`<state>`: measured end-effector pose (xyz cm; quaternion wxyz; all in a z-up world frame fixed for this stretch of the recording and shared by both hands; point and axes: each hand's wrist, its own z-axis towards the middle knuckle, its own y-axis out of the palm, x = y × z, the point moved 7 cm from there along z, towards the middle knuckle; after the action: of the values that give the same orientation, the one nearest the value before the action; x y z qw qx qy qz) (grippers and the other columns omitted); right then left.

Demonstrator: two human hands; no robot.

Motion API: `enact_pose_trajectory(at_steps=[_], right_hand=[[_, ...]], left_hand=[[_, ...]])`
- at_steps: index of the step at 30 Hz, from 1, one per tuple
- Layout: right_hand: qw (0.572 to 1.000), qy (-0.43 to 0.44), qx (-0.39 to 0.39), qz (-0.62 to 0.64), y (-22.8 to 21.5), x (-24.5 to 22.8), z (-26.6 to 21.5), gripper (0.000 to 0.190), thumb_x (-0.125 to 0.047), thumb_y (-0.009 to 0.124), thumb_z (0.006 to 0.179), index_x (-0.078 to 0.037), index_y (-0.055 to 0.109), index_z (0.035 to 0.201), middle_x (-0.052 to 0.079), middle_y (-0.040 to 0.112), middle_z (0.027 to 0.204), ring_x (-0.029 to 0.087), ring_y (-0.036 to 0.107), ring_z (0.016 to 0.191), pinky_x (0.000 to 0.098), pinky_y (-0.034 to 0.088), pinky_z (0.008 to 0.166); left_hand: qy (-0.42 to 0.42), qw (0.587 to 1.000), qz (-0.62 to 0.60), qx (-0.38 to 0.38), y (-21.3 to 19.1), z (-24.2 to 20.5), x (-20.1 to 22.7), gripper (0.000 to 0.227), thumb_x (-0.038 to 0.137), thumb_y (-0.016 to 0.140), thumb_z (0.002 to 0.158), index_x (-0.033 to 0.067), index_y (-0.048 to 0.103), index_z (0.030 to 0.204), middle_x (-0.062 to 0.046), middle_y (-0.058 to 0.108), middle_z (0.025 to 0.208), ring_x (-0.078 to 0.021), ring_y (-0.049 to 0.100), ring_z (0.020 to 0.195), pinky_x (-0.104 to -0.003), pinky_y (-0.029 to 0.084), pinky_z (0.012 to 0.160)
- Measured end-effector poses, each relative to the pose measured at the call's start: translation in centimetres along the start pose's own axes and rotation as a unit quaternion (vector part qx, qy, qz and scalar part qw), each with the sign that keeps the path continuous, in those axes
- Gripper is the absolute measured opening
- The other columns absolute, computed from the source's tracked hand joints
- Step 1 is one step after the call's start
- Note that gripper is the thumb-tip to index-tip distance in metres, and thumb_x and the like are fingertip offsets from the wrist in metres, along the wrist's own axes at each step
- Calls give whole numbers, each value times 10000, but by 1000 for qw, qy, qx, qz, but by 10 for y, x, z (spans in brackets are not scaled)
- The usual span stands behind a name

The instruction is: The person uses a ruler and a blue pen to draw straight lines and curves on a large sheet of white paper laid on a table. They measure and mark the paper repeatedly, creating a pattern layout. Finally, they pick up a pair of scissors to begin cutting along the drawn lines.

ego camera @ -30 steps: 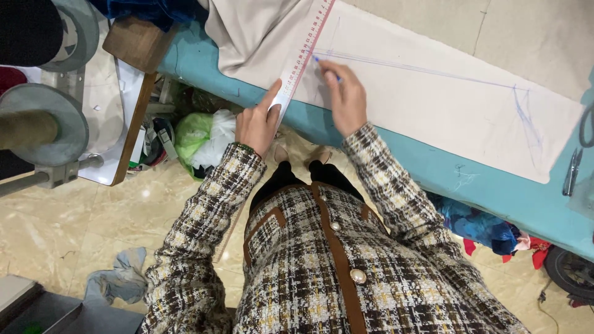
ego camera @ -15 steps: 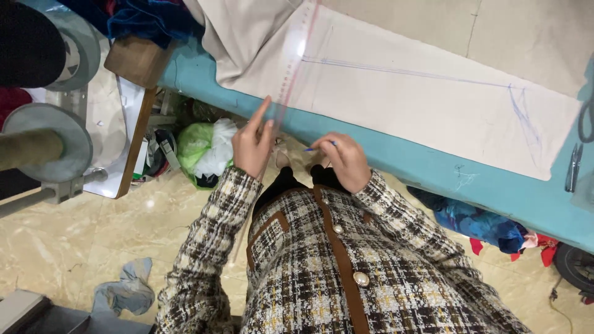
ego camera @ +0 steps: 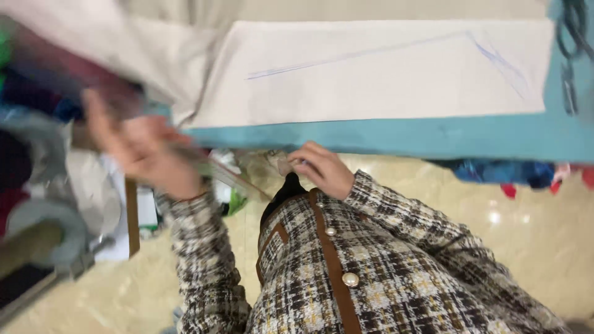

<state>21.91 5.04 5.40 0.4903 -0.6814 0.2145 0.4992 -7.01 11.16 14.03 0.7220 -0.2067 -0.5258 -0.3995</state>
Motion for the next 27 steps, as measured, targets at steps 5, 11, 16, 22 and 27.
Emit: enact_pose_trajectory(at_steps=[5, 11, 16, 22, 27], right_hand=[[992, -82, 47, -82, -31, -13, -15, 450, -379, 529, 1075, -89, 542, 1419, 122, 584, 1165, 263, 573, 1059, 402, 518, 884], [986, -15, 131, -99, -80, 32, -44, 251, -298, 548, 1070, -139, 720, 1161, 24, 772, 992, 171, 700, 906, 357, 514, 851], [964, 127, 227, -52, -179, 93, -83, 263, -243, 548, 1058, -50, 723, 1097, 107, 767, 954, 202, 728, 799, 322, 608, 753], [926, 135, 299, -189, -335, 177, -135, 218, -280, 586, 1045, -131, 741, 1013, 36, 773, 960, 246, 723, 848, 400, 511, 753], [920, 64, 268, -277, -440, 243, -113, 264, -304, 581, 1079, -101, 743, 1030, 86, 738, 883, 270, 673, 777, 399, 484, 649]], left_hand=[[48, 990, -132, -10, 52, 5, 27, 286, 244, 454, 1195, 45, 587, 1351, -31, 389, 713, -153, 377, 549, -345, 461, 514], [-241, 941, -225, 76, 115, -69, -42, 600, 426, 687, 944, 169, 503, 1454, -125, 641, 1115, -275, 700, 916, -446, 692, 891], [-267, 922, -88, -266, 231, -152, -23, 407, 273, 566, 1070, 85, 443, 1410, -160, 609, 1296, -265, 665, 1140, -415, 604, 1022], [-117, 811, 92, -565, 330, -294, -26, 439, 320, 476, 1072, 67, 512, 1428, -163, 557, 1467, -311, 496, 1387, -484, 361, 1198], [68, 715, 256, -646, 402, -389, -31, 600, 448, 471, 1042, 141, 368, 1548, -165, 257, 1651, -350, 124, 1561, -614, 103, 1244]])
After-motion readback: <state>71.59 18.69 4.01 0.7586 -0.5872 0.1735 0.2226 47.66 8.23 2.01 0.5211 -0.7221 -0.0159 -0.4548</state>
